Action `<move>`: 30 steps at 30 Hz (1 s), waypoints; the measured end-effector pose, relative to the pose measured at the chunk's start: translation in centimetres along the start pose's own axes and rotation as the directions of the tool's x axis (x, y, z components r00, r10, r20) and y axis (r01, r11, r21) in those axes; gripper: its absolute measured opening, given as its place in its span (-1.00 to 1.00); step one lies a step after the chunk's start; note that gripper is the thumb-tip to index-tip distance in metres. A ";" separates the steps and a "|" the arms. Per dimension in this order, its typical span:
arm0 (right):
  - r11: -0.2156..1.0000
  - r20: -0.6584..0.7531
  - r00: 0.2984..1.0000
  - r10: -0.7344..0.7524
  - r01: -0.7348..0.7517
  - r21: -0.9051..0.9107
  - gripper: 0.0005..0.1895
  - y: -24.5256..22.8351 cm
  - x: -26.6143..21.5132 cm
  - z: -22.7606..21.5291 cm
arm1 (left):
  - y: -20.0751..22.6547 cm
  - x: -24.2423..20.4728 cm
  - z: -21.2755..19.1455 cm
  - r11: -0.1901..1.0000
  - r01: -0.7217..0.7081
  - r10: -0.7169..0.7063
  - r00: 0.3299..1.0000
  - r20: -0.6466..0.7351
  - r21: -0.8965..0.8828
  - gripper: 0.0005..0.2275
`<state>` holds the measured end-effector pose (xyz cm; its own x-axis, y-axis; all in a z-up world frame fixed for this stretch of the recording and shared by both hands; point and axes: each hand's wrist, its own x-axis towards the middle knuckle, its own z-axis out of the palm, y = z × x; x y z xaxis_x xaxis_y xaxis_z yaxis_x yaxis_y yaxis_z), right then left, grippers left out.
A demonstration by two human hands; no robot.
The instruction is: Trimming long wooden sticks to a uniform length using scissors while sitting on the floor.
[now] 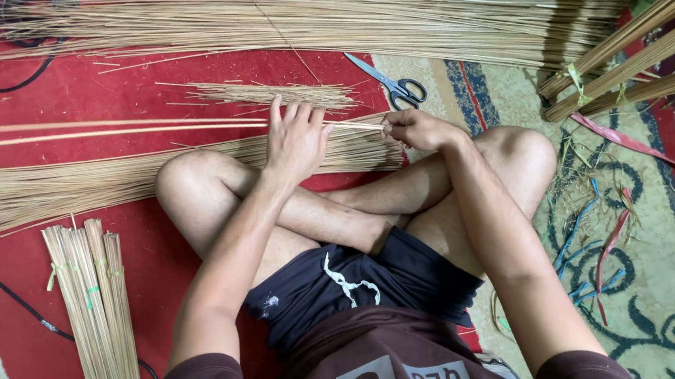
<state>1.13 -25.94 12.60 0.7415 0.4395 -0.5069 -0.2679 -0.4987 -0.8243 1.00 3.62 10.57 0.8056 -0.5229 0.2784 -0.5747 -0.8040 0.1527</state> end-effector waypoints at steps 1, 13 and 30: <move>1.000 -0.003 1.000 -0.005 0.005 0.000 -0.75 0.1 0.0 -0.2 | -0.4 -0.1 1.5 1.000 -0.003 0.003 1.000 -0.003 0.005 -0.74; 0.986 -0.331 0.930 0.156 -0.168 -0.006 -0.85 8.6 4.1 -0.2 | -2.1 -0.9 6.6 0.967 0.166 -0.115 0.962 0.246 -0.195 -0.81; 0.857 -0.444 0.797 0.410 -0.503 -0.111 -0.81 11.8 6.8 0.5 | -2.9 -2.4 7.9 0.831 0.391 -0.202 0.875 0.440 -0.395 -0.84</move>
<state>2.70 -28.44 -0.74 0.7539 -0.1858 -0.6302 -0.5344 -0.7313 -0.4238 1.84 4.98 1.94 0.8842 -0.4197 -0.2050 -0.2195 -0.7608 0.6107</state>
